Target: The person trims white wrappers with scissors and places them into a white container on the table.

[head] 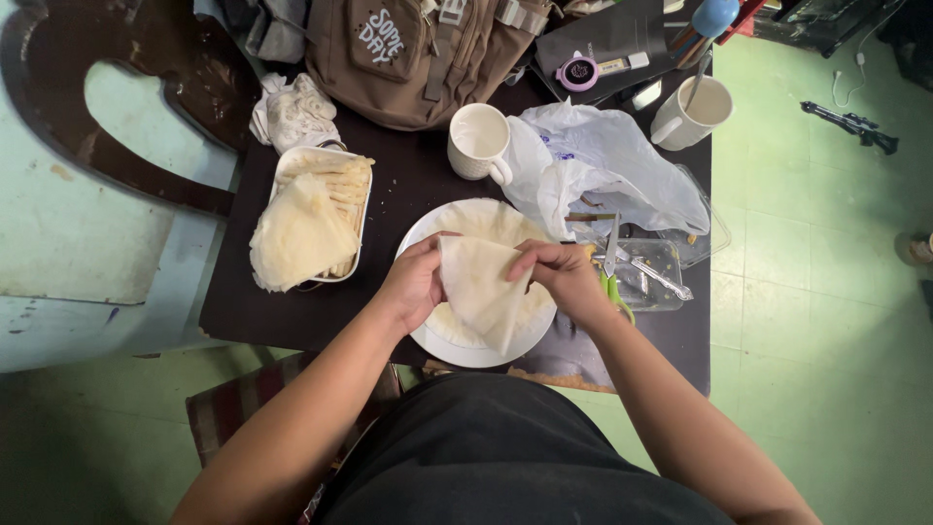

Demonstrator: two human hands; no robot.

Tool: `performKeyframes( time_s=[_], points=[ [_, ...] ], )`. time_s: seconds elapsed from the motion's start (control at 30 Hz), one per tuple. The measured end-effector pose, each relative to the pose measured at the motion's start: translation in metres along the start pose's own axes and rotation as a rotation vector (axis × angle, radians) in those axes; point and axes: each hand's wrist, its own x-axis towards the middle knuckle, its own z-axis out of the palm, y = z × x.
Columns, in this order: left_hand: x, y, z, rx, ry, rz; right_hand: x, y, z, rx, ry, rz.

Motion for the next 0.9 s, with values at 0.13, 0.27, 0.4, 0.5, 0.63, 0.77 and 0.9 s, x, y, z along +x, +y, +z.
performKeyframes(
  time_s=[0.13,0.27,0.4,0.5,0.63,0.77,0.9],
  points=[
    [0.002,0.005,0.003,-0.006,-0.006,0.012,0.002,-0.010,0.004,0.020,-0.047,-0.012],
    [-0.006,0.018,0.018,-0.048,-0.006,0.006,0.004,-0.016,0.005,-0.001,-0.054,-0.015],
    [-0.011,0.028,0.026,-0.179,-0.044,-0.063,0.004,-0.016,0.006,-0.025,0.001,0.014],
    [-0.005,0.019,0.026,-0.057,0.011,0.013,0.004,-0.011,0.006,-0.035,-0.026,-0.035],
    [-0.006,0.013,0.023,0.125,0.028,0.178,0.000,-0.011,0.008,0.203,-0.020,-0.050],
    [-0.007,0.015,0.024,0.156,-0.037,0.236,0.000,-0.010,0.014,0.392,0.092,0.164],
    [-0.008,0.013,0.026,0.191,-0.009,0.244,0.004,0.000,0.019,0.202,0.126,0.214]
  ],
)
